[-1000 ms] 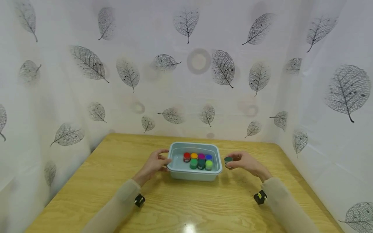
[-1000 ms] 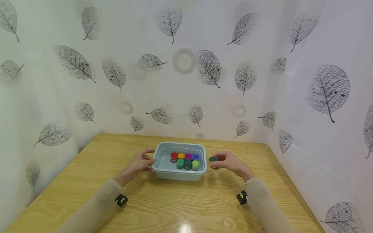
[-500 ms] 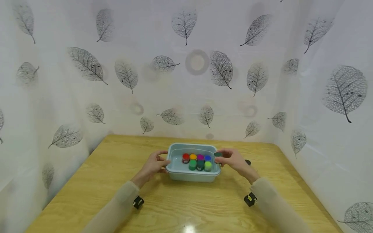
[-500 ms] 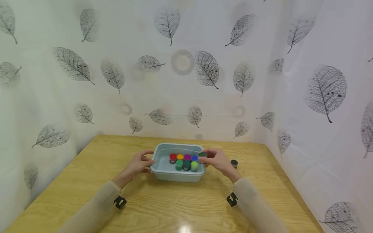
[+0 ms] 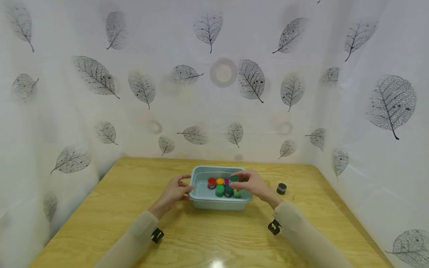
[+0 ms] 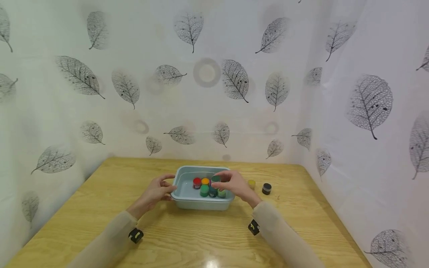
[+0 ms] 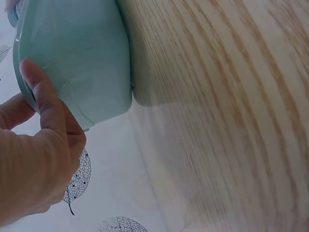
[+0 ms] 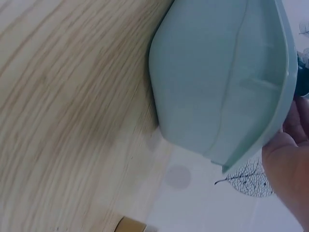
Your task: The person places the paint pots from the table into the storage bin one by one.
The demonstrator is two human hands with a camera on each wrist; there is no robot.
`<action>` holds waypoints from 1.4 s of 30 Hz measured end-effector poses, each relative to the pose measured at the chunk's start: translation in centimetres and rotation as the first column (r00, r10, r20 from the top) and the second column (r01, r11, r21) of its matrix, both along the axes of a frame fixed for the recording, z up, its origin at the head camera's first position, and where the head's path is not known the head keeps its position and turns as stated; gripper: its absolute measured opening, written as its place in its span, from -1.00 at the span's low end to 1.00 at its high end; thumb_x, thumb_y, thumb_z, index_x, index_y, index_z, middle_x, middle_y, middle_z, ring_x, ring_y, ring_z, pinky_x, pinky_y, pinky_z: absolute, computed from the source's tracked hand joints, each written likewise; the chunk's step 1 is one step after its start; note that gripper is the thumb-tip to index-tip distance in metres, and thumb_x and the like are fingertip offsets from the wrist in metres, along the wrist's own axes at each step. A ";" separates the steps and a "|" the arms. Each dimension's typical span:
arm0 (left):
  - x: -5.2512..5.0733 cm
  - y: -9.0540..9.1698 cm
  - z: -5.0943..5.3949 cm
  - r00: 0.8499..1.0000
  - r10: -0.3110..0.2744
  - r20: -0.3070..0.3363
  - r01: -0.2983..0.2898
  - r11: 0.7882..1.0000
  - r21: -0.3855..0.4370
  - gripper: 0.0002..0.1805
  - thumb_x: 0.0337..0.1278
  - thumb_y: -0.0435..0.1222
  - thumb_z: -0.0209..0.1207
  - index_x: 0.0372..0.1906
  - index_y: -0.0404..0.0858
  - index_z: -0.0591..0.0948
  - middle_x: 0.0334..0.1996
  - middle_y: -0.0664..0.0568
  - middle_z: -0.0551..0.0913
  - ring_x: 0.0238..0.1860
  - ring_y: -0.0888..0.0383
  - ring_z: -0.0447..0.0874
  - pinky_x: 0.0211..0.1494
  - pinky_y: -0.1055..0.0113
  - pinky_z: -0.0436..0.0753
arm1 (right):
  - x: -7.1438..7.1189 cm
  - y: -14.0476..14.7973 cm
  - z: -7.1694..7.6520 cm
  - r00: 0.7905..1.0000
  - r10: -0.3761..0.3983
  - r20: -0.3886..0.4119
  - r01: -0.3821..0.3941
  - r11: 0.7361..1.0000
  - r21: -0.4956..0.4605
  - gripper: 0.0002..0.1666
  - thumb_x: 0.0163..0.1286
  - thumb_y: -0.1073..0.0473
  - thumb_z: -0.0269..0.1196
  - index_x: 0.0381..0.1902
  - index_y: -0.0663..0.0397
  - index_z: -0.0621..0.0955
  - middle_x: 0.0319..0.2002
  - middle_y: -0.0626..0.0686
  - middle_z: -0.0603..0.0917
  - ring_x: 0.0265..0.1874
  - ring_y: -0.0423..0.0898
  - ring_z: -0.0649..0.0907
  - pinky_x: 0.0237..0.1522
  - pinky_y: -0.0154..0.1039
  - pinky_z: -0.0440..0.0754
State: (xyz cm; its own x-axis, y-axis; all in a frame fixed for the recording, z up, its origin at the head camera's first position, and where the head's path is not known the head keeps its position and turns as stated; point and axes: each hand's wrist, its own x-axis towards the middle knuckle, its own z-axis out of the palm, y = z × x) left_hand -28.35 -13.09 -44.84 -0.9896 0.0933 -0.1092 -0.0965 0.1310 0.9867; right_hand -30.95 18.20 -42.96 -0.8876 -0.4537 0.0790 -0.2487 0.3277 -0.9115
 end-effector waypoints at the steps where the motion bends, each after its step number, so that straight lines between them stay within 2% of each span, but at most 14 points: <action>1: 0.0 0.0 -0.1 1.000 -0.002 -0.003 0.002 1.000 0.001 -0.41 0.21 -0.46 0.24 0.34 -0.33 0.39 -0.27 -0.16 0.53 -0.31 -0.03 0.69 -0.40 0.20 0.76 | 0.0 -0.3 0.0 1.000 -0.001 0.010 0.001 1.000 0.002 -0.43 0.21 0.02 0.44 0.13 0.14 0.61 -0.27 0.08 0.72 -0.22 0.35 0.67 -0.05 0.26 0.66; 4: 0.0 0.0 0.0 1.000 -0.004 -0.001 0.004 1.000 -0.001 -0.41 0.21 -0.45 0.24 0.34 -0.32 0.38 -0.27 -0.15 0.53 -0.30 -0.03 0.69 -0.39 0.19 0.77 | 0.2 -1.1 0.2 1.000 -0.008 0.023 0.008 1.000 0.014 -0.40 0.19 -0.02 0.45 0.14 0.12 0.61 -0.20 0.08 0.74 -0.18 0.31 0.69 -0.04 0.21 0.68; 9: 0.1 0.1 0.3 1.000 0.002 0.006 -0.002 1.000 0.000 -0.41 0.20 -0.45 0.25 0.34 -0.29 0.40 -0.27 -0.15 0.53 -0.30 -0.01 0.69 -0.36 0.18 0.77 | 0.2 -2.0 0.2 1.000 -0.020 0.015 0.020 0.999 0.035 -0.45 0.19 -0.01 0.45 0.11 0.04 0.63 -0.10 0.07 0.73 -0.18 0.08 0.72 -0.04 0.15 0.69; 14: 0.1 0.1 0.2 1.000 0.007 0.009 -0.007 1.000 -0.012 -0.42 0.20 -0.46 0.24 0.33 -0.30 0.40 -0.28 -0.15 0.54 -0.31 0.01 0.68 -0.38 0.21 0.77 | -0.1 -2.7 0.1 1.000 -0.012 0.023 0.011 1.000 0.029 -0.49 0.19 0.06 0.45 0.08 0.08 0.63 -0.04 0.10 0.72 -0.18 -0.09 0.71 -0.05 0.07 0.73; 22: -0.1 0.1 0.2 1.000 0.003 0.013 -0.003 1.000 0.001 -0.42 0.21 -0.46 0.24 0.34 -0.30 0.40 -0.27 -0.15 0.51 -0.28 -0.02 0.67 -0.36 0.21 0.77 | -0.4 -3.9 0.0 1.000 -0.001 0.018 0.001 1.000 0.026 -0.55 0.19 0.12 0.45 0.02 0.13 0.62 -0.07 0.11 0.73 -0.17 -0.10 0.72 -0.10 -0.05 0.76; 26: 0.0 0.2 0.1 1.000 -0.004 0.010 0.004 1.000 -0.006 -0.40 0.20 -0.45 0.25 0.34 -0.31 0.38 -0.27 -0.15 0.52 -0.28 -0.04 0.68 -0.36 0.18 0.77 | -0.1 -4.7 -0.2 1.000 -0.012 0.011 0.011 0.998 0.062 -0.53 0.19 0.10 0.46 0.02 0.13 0.62 -0.06 0.13 0.72 -0.13 -0.08 0.71 -0.08 -0.08 0.75; 33: 0.1 0.2 0.2 1.000 0.002 0.010 -0.002 1.000 -0.007 -0.41 0.20 -0.44 0.25 0.34 -0.29 0.39 -0.27 -0.14 0.52 -0.31 0.01 0.68 -0.34 0.16 0.78 | -0.4 -5.7 -0.6 0.996 -0.044 -0.082 0.058 0.983 0.177 -0.52 0.14 -0.06 0.48 0.00 -0.08 0.67 -0.04 -0.02 0.70 -0.12 -0.15 0.65 -0.04 -0.19 0.67; 36: 0.0 0.2 0.1 1.000 0.004 0.007 -0.004 1.000 -0.004 -0.42 0.21 -0.45 0.24 0.34 -0.30 0.40 -0.27 -0.14 0.51 -0.33 0.04 0.68 -0.31 0.13 0.78 | -0.7 -5.9 -0.8 0.995 -0.028 -0.098 0.046 0.981 0.191 -0.53 0.14 -0.05 0.48 0.00 -0.09 0.68 -0.04 -0.04 0.70 -0.17 -0.16 0.64 -0.09 -0.21 0.66; 42: 0.0 0.0 -0.1 1.000 0.001 0.000 -0.001 1.000 0.004 -0.42 0.21 -0.46 0.23 0.34 -0.32 0.39 -0.28 -0.14 0.51 -0.35 0.05 0.69 -0.31 0.13 0.79 | -0.9 -6.6 -0.7 0.995 0.024 -0.099 -0.001 0.972 0.233 -0.54 0.14 0.06 0.49 0.01 0.02 0.70 -0.07 -0.04 0.71 -0.19 -0.13 0.67 -0.17 -0.25 0.68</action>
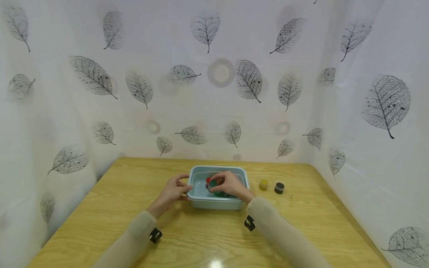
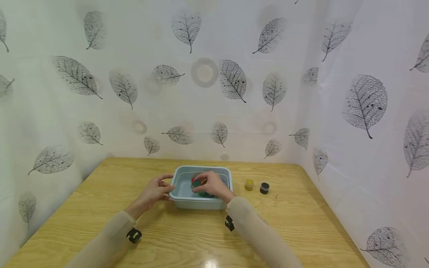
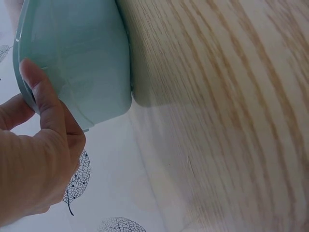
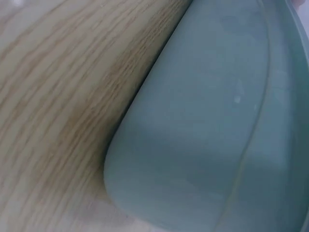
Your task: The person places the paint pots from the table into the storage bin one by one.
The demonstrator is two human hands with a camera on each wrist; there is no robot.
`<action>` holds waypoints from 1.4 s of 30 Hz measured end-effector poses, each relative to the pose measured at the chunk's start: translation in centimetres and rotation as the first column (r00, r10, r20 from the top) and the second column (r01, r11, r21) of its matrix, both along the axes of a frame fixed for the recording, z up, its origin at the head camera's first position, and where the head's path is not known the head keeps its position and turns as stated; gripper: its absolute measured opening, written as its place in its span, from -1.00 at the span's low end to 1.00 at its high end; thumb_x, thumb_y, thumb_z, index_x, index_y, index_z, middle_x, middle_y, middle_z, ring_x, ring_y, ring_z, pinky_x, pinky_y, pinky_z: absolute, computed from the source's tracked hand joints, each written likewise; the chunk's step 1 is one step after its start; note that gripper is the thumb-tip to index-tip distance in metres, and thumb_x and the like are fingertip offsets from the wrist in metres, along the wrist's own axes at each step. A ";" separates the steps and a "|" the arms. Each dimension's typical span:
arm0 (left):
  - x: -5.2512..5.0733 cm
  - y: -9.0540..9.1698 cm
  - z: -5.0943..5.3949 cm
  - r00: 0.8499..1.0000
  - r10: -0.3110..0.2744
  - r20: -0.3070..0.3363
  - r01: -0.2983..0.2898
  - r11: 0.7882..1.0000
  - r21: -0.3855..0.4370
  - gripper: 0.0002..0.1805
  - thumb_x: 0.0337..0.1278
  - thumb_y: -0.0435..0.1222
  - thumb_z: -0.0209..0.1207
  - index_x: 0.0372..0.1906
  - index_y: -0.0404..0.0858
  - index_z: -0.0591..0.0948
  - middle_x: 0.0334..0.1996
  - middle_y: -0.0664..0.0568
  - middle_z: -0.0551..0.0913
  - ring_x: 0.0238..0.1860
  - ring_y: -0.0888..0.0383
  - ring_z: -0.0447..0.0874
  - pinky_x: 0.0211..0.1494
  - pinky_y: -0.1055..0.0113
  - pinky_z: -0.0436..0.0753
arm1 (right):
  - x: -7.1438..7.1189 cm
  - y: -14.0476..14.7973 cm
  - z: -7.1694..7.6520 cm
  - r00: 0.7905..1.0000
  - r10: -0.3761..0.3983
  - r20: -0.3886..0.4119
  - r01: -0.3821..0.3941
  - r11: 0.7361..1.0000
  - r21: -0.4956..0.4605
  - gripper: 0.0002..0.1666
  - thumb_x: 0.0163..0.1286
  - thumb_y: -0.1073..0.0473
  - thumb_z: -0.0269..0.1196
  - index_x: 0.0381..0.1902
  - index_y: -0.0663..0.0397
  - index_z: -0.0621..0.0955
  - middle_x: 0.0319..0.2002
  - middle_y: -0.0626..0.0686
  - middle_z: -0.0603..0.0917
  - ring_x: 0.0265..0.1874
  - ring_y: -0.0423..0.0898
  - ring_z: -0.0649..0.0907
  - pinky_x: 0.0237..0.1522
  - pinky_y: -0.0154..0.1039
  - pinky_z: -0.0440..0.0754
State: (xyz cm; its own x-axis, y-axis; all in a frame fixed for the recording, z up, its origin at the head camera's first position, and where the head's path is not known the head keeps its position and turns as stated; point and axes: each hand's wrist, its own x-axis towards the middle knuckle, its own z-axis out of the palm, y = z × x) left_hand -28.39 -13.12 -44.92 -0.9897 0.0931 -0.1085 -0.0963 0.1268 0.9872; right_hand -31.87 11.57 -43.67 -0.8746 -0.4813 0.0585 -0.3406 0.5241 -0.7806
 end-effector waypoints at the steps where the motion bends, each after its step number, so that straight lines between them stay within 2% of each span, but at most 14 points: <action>1: 0.0 0.0 0.0 1.000 -0.001 -0.001 0.001 1.000 0.002 -0.42 0.22 -0.46 0.23 0.34 -0.32 0.38 -0.28 -0.14 0.52 -0.35 0.04 0.69 -0.31 0.14 0.78 | 0.0 -0.2 0.1 1.000 0.008 -0.002 -0.008 1.000 0.011 -0.54 0.14 0.07 0.49 0.00 0.04 0.70 -0.08 -0.04 0.72 -0.19 -0.12 0.67 -0.17 -0.24 0.69; 5: -0.1 -0.1 -0.1 1.000 -0.005 0.001 0.005 1.000 0.009 -0.42 0.22 -0.46 0.22 0.35 -0.32 0.38 -0.28 -0.14 0.52 -0.35 0.04 0.70 -0.31 0.14 0.78 | -0.1 -0.7 0.1 0.999 0.032 -0.013 -0.032 0.999 0.041 -0.57 0.12 0.13 0.50 -0.03 0.07 0.72 -0.10 -0.03 0.73 -0.19 -0.14 0.68 -0.15 -0.25 0.70; 9: -0.2 -0.1 0.0 1.000 -0.014 0.006 0.014 1.000 0.014 -0.40 0.22 -0.45 0.23 0.36 -0.31 0.37 -0.27 -0.13 0.50 -0.33 0.05 0.69 -0.27 0.10 0.79 | -0.4 -1.0 0.1 0.999 0.028 -0.028 -0.026 0.997 0.076 -0.56 0.08 0.16 0.52 -0.03 0.06 0.72 -0.11 -0.04 0.74 -0.20 -0.17 0.68 -0.11 -0.26 0.69; 15: 0.0 -0.1 0.2 1.000 -0.010 0.005 0.010 1.000 0.005 -0.39 0.22 -0.45 0.23 0.37 -0.33 0.35 -0.28 -0.12 0.48 -0.31 0.01 0.69 -0.32 0.12 0.78 | -0.9 -1.6 -0.1 0.998 0.024 -0.053 -0.019 0.995 0.100 -0.55 0.03 0.18 0.55 -0.07 0.08 0.73 -0.15 0.00 0.76 -0.22 -0.15 0.69 -0.11 -0.26 0.70; 20: 0.0 -0.1 0.1 1.000 -0.013 0.011 0.013 1.000 0.010 -0.41 0.22 -0.45 0.23 0.36 -0.32 0.37 -0.27 -0.14 0.50 -0.31 0.00 0.70 -0.31 0.14 0.78 | -1.1 -1.8 -0.3 0.999 -0.004 -0.044 0.009 0.992 0.125 -0.54 0.01 0.17 0.56 -0.08 0.07 0.73 -0.20 -0.01 0.75 -0.24 -0.15 0.66 -0.13 -0.24 0.68; 28: -0.2 0.0 0.2 1.000 -0.020 0.002 0.020 1.000 0.020 -0.41 0.20 -0.47 0.23 0.35 -0.34 0.38 -0.29 -0.12 0.51 -0.32 0.00 0.71 -0.32 0.13 0.78 | -1.6 -1.7 -0.6 0.999 0.003 -0.036 0.003 0.989 0.151 -0.55 0.02 0.21 0.55 -0.07 0.09 0.73 -0.16 -0.01 0.75 -0.25 -0.15 0.65 -0.18 -0.28 0.68; 37: -0.1 -0.1 0.1 1.000 -0.015 0.000 0.015 1.000 0.012 -0.42 0.20 -0.49 0.22 0.34 -0.34 0.39 -0.30 -0.13 0.51 -0.37 0.06 0.70 -0.37 0.18 0.78 | -1.8 -2.1 -0.8 0.997 0.021 -0.073 -0.006 0.980 0.201 -0.54 -0.02 0.23 0.57 -0.10 0.13 0.74 -0.18 0.02 0.77 -0.26 -0.13 0.66 -0.19 -0.28 0.68; 42: -0.1 -0.2 0.0 1.000 -0.020 -0.002 0.020 1.000 0.015 -0.42 0.20 -0.48 0.22 0.34 -0.34 0.39 -0.30 -0.13 0.51 -0.36 0.05 0.70 -0.34 0.15 0.78 | -1.9 -2.5 -0.8 0.993 0.028 -0.118 0.001 0.972 0.234 -0.55 -0.05 0.25 0.58 -0.13 0.14 0.74 -0.20 0.04 0.77 -0.22 -0.09 0.68 -0.13 -0.24 0.69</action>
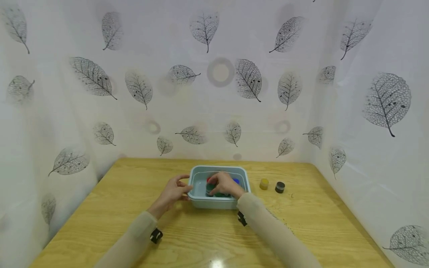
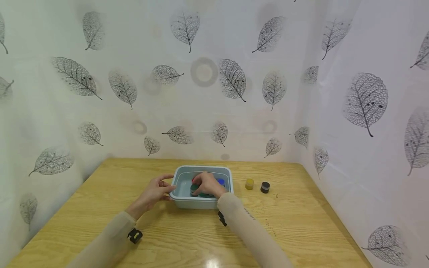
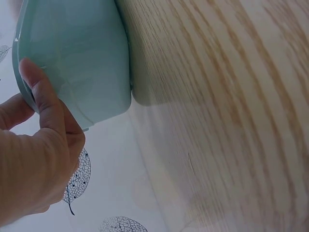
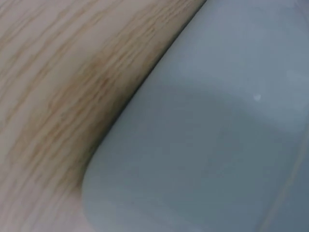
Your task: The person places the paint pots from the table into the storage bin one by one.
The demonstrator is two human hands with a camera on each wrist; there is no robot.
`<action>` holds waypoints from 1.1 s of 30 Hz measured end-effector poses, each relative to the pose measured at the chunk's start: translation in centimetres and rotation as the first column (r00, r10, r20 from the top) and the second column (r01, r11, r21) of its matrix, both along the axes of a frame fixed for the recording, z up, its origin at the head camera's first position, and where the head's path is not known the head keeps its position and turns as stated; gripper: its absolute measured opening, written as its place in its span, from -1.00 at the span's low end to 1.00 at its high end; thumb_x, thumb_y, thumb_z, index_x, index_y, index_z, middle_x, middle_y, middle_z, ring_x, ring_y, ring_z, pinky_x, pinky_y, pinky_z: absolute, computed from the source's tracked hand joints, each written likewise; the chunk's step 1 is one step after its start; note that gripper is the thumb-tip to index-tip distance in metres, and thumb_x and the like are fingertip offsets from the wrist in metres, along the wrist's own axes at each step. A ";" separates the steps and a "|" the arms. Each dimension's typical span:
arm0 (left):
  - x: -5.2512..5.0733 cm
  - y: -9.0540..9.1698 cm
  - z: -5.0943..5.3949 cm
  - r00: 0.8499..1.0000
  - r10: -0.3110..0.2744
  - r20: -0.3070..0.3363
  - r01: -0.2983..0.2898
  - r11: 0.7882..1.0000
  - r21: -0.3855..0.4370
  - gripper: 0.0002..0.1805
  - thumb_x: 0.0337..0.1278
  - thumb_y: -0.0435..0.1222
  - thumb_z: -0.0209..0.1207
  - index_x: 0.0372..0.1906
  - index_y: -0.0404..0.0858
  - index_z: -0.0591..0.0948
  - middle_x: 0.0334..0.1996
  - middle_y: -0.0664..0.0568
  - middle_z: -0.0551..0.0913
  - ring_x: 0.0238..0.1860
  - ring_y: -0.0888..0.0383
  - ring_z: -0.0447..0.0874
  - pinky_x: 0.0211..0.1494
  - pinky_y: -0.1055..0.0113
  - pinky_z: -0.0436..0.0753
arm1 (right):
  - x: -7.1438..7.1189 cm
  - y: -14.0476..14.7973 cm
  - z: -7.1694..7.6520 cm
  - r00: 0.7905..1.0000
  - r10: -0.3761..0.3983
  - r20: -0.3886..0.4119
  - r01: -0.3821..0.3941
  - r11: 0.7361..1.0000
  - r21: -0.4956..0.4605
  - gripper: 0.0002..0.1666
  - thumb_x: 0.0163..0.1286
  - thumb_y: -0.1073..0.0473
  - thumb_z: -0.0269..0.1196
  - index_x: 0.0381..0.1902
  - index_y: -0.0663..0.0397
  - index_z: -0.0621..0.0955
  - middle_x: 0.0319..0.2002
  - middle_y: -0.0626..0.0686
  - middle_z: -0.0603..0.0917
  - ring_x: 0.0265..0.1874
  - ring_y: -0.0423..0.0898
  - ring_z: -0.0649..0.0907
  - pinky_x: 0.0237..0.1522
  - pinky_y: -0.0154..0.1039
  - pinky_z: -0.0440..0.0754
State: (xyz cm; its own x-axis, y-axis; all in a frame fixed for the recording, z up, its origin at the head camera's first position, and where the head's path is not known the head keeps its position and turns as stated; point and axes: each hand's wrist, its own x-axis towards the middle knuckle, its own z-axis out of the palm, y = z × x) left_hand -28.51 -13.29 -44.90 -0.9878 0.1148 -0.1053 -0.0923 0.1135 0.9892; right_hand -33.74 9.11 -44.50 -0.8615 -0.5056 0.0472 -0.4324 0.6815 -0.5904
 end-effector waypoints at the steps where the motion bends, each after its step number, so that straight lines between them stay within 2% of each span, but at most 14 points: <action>1: 0.0 0.0 0.0 1.000 -0.001 -0.002 0.001 1.000 -0.001 -0.42 0.20 -0.48 0.22 0.34 -0.34 0.39 -0.30 -0.13 0.51 -0.36 0.04 0.71 -0.33 0.15 0.78 | 0.0 -0.1 0.0 1.000 0.000 -0.007 0.000 1.000 0.007 -0.55 -0.05 0.25 0.58 -0.13 0.14 0.74 -0.21 0.04 0.77 -0.21 -0.08 0.68 -0.12 -0.23 0.68; 7: 0.1 0.0 0.1 1.000 -0.005 -0.009 0.005 1.000 -0.009 -0.42 0.21 -0.47 0.23 0.34 -0.34 0.39 -0.28 -0.16 0.53 -0.36 0.05 0.71 -0.34 0.16 0.78 | 0.0 -0.2 -0.1 1.000 -0.010 0.014 0.010 1.000 0.009 -0.46 -0.04 0.26 0.57 -0.02 0.13 0.71 -0.14 0.07 0.76 -0.14 -0.04 0.69 -0.05 -0.18 0.69; 13: 0.1 -0.1 0.1 1.000 -0.009 -0.001 0.009 1.000 -0.002 -0.41 0.22 -0.47 0.22 0.35 -0.33 0.37 -0.26 -0.16 0.53 -0.31 -0.01 0.72 -0.34 0.19 0.78 | 0.1 -0.2 -0.1 0.999 -0.022 0.045 0.022 1.000 0.000 -0.51 0.02 0.25 0.54 -0.02 0.10 0.72 -0.07 0.06 0.76 -0.05 0.00 0.69 0.02 -0.12 0.68; 20: 0.1 0.0 0.1 1.000 -0.002 -0.002 0.002 1.000 0.001 -0.40 0.21 -0.47 0.22 0.35 -0.34 0.37 -0.25 -0.16 0.53 -0.32 -0.01 0.71 -0.33 0.18 0.78 | 0.0 0.0 -0.2 0.998 -0.019 0.052 0.020 1.000 -0.014 -0.50 0.02 0.24 0.54 -0.01 0.10 0.72 -0.08 0.05 0.76 -0.08 -0.02 0.68 -0.03 -0.16 0.68; 24: 0.2 0.1 0.0 1.000 0.002 0.002 -0.002 1.000 0.002 -0.41 0.20 -0.49 0.22 0.34 -0.34 0.38 -0.26 -0.16 0.53 -0.31 -0.04 0.71 -0.35 0.21 0.78 | -0.1 0.7 -0.2 0.996 0.032 0.082 -0.026 0.997 -0.074 -0.48 0.05 0.24 0.53 0.03 0.14 0.70 -0.08 0.05 0.76 -0.20 -0.09 0.66 -0.18 -0.25 0.67; 28: 0.2 0.1 0.0 1.000 0.009 0.008 -0.009 1.000 0.008 -0.41 0.21 -0.49 0.22 0.34 -0.35 0.38 -0.28 -0.14 0.52 -0.33 -0.02 0.71 -0.37 0.24 0.77 | -0.3 1.6 -0.2 0.989 0.095 0.113 -0.076 0.983 -0.166 -0.52 0.13 0.27 0.47 0.05 0.19 0.68 -0.06 0.10 0.75 -0.30 -0.17 0.64 -0.29 -0.32 0.64; 33: 0.0 0.2 0.0 1.000 0.013 0.007 -0.013 1.000 0.015 -0.41 0.22 -0.49 0.20 0.35 -0.35 0.37 -0.27 -0.14 0.53 -0.39 0.05 0.70 -0.39 0.26 0.76 | -0.5 3.1 0.6 0.990 0.093 0.108 -0.066 0.972 -0.225 -0.59 0.22 0.28 0.40 0.05 0.20 0.68 -0.04 0.15 0.73 -0.19 -0.13 0.66 -0.16 -0.27 0.68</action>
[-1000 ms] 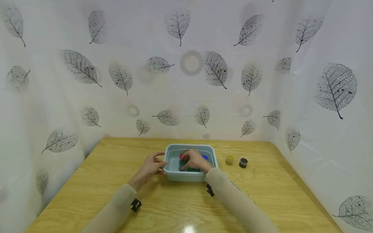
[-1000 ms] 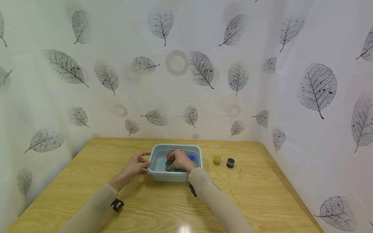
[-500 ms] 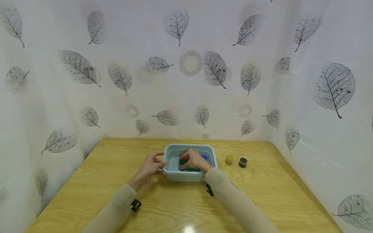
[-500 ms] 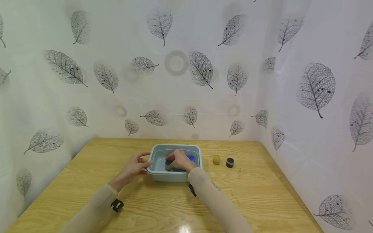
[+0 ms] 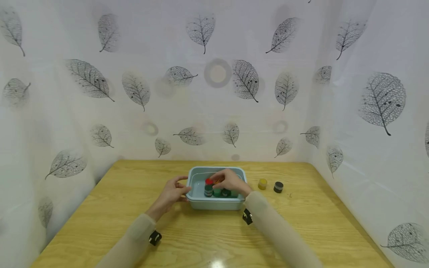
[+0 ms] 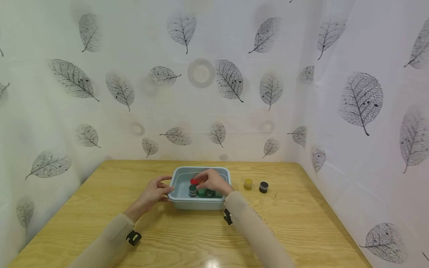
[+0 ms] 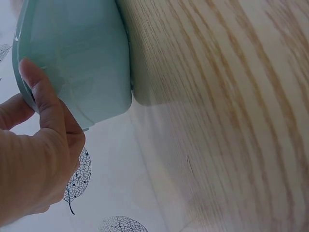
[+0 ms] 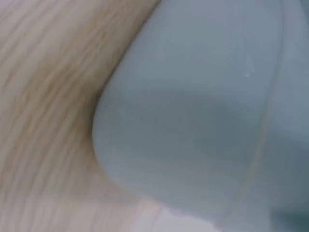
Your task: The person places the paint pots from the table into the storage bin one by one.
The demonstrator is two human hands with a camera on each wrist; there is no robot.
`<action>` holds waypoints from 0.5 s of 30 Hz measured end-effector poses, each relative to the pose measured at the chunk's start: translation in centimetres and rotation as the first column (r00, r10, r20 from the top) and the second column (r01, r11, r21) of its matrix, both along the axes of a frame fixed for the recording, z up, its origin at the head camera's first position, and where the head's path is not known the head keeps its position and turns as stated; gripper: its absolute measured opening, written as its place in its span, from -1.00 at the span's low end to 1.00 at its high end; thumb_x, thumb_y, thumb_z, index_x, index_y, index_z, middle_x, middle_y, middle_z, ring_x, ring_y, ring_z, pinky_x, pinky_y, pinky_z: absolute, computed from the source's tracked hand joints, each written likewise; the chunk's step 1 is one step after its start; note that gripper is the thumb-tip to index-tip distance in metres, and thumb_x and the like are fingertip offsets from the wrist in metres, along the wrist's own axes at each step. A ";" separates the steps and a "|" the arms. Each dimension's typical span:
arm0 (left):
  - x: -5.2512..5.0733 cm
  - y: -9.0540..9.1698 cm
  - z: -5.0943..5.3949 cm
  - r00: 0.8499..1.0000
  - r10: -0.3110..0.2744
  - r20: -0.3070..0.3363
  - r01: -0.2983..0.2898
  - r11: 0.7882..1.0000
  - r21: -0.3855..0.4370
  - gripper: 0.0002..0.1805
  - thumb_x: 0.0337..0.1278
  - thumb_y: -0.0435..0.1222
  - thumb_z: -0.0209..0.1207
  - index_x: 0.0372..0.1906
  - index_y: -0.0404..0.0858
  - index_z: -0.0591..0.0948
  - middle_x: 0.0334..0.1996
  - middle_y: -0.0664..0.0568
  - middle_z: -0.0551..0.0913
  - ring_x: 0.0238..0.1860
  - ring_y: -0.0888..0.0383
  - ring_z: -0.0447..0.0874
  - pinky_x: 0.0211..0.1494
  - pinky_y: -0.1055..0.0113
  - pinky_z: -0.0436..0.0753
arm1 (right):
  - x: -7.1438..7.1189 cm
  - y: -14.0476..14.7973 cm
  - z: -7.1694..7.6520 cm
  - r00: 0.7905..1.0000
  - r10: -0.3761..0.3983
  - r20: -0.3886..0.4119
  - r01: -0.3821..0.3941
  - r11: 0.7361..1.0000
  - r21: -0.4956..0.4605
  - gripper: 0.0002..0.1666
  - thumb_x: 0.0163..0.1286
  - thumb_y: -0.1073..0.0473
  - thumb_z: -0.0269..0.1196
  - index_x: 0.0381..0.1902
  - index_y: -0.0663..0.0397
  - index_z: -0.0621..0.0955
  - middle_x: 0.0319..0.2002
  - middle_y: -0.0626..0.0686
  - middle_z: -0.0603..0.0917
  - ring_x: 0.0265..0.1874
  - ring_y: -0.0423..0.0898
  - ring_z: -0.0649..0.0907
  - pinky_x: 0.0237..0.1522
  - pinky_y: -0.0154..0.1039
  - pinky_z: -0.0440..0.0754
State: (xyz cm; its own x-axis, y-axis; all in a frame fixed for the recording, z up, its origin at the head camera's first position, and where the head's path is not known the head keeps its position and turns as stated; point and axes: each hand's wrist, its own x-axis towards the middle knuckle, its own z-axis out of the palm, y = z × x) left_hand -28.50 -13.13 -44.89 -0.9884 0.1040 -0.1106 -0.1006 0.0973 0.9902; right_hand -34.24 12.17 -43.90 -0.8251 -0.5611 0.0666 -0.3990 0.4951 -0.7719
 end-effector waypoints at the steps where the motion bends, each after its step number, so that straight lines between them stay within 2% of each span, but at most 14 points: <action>1: 0.0 0.0 0.0 1.000 0.000 -0.003 0.000 1.000 0.001 -0.41 0.22 -0.49 0.20 0.35 -0.35 0.36 -0.27 -0.14 0.53 -0.41 0.07 0.69 -0.39 0.27 0.76 | 0.0 0.3 0.2 1.000 -0.005 0.005 0.005 1.000 -0.004 -0.59 0.23 0.28 0.39 0.06 0.18 0.67 -0.02 0.15 0.72 -0.15 -0.11 0.67 -0.11 -0.24 0.69; 6: -0.1 0.0 0.0 1.000 -0.003 -0.002 0.003 1.000 0.004 -0.41 0.22 -0.49 0.21 0.36 -0.34 0.36 -0.27 -0.15 0.53 -0.39 0.05 0.70 -0.38 0.26 0.76 | 0.1 1.8 0.9 1.000 0.005 0.028 -0.005 0.999 -0.033 -0.59 0.29 0.28 0.34 0.11 0.18 0.65 0.04 0.17 0.70 -0.02 -0.02 0.67 -0.01 -0.18 0.70; 11: -0.1 -0.1 -0.2 1.000 -0.001 -0.003 0.001 1.000 0.002 -0.41 0.21 -0.49 0.21 0.35 -0.35 0.37 -0.27 -0.14 0.53 -0.38 0.03 0.70 -0.38 0.24 0.77 | 0.2 3.2 1.3 0.998 0.030 0.053 -0.026 0.997 -0.068 -0.58 0.32 0.26 0.32 0.14 0.20 0.62 0.07 0.22 0.67 0.00 -0.02 0.67 0.03 -0.20 0.69; 15: -0.1 -0.1 -0.2 1.000 0.002 -0.003 -0.002 1.000 0.004 -0.41 0.21 -0.49 0.21 0.35 -0.34 0.38 -0.27 -0.15 0.54 -0.38 0.02 0.71 -0.37 0.22 0.77 | 0.1 4.4 1.6 0.996 0.031 0.080 -0.024 0.995 -0.095 -0.56 0.32 0.24 0.32 0.13 0.29 0.59 0.06 0.25 0.67 -0.04 -0.06 0.68 0.05 -0.21 0.68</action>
